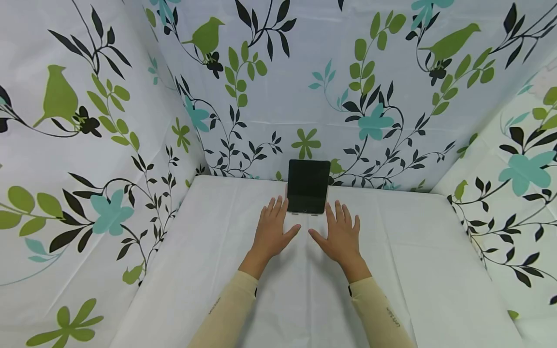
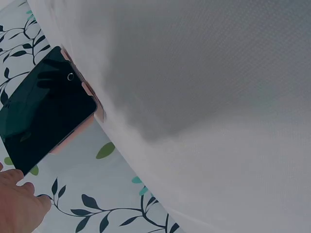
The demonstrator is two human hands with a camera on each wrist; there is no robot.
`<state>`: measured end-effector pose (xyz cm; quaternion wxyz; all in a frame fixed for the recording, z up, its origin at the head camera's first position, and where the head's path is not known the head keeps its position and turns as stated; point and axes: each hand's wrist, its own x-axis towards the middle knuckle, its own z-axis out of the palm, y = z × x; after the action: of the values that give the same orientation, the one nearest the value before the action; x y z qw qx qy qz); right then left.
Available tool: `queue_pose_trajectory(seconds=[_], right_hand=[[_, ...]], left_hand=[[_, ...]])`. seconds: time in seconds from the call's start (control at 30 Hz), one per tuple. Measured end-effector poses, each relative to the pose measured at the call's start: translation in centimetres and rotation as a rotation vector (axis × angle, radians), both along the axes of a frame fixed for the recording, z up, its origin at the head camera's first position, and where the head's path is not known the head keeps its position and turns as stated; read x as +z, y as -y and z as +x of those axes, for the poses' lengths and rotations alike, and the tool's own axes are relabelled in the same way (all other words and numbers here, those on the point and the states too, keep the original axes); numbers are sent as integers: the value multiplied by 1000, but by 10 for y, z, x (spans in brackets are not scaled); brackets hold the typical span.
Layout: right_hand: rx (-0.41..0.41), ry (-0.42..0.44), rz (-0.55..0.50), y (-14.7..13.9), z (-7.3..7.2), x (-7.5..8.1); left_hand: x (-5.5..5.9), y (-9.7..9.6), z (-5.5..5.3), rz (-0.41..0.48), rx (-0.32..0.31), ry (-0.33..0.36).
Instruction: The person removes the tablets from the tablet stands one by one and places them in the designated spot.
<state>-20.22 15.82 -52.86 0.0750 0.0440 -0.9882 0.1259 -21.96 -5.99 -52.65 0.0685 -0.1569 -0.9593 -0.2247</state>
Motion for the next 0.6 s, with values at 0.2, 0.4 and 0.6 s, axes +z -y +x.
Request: queue_pose_trajectory(seconds=[0.2, 0.4, 0.6], right_hand=[[0, -13, -19, -3, -6, 2], [-6, -18, -31, -4, -14, 6], [-12, -45, -80, -7, -23, 8]], left_hand=[[-2, -1, -5, 70, 5, 18], [-3, -1, -12, 254, 37, 70], [0, 0, -20, 392, 49, 110]])
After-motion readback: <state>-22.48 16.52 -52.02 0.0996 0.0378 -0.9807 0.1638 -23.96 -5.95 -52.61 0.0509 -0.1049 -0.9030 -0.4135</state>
